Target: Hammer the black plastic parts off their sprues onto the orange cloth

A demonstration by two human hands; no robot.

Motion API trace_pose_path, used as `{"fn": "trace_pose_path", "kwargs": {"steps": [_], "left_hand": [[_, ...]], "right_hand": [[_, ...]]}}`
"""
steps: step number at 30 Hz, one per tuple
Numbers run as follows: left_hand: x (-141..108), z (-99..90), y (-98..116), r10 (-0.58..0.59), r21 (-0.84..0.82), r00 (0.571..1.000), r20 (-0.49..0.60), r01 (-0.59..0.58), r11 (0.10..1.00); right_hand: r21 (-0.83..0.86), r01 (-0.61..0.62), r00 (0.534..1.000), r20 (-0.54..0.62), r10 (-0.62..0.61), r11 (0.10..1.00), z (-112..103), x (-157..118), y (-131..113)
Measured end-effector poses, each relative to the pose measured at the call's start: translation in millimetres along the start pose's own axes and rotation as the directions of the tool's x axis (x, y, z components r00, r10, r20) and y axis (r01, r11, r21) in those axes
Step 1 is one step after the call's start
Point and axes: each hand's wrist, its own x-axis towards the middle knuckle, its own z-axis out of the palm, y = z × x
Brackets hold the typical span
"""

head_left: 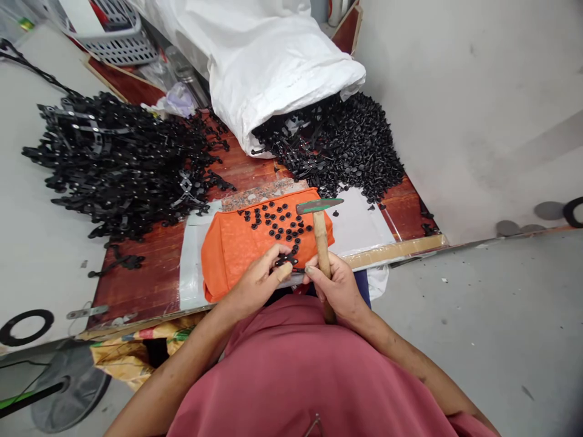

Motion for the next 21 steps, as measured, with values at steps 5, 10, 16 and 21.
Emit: {"fn": "trace_pose_path", "kwargs": {"steps": [5, 10, 16, 21], "left_hand": [[13.5, -13.7, 1.6, 0.037, 0.119, 0.994, -0.102, -0.024, 0.993], [28.3, -22.0, 3.4, 0.1, 0.242, 0.993, -0.067, -0.082, 0.967], [33.8, -10.8, -1.4, 0.076, 0.247, 0.995, -0.058, -0.059, 0.967], [38.6, -8.4, -7.5, 0.064, 0.277, 0.996, -0.056, -0.046, 0.96]], "right_hand": [[-0.078, 0.001, 0.995, 0.098, 0.007, 0.997, -7.8, -5.0, 0.3], [-0.386, 0.113, 0.99, -0.038, -0.138, 0.916, -41.4, -18.1, -1.4], [-0.658, 0.048, 0.982, -0.106, -0.156, 0.752, -75.5, -37.2, 13.8], [-0.688, 0.015, 0.991, -0.088, -0.104, 0.725, -77.3, -39.0, 24.3]]}}
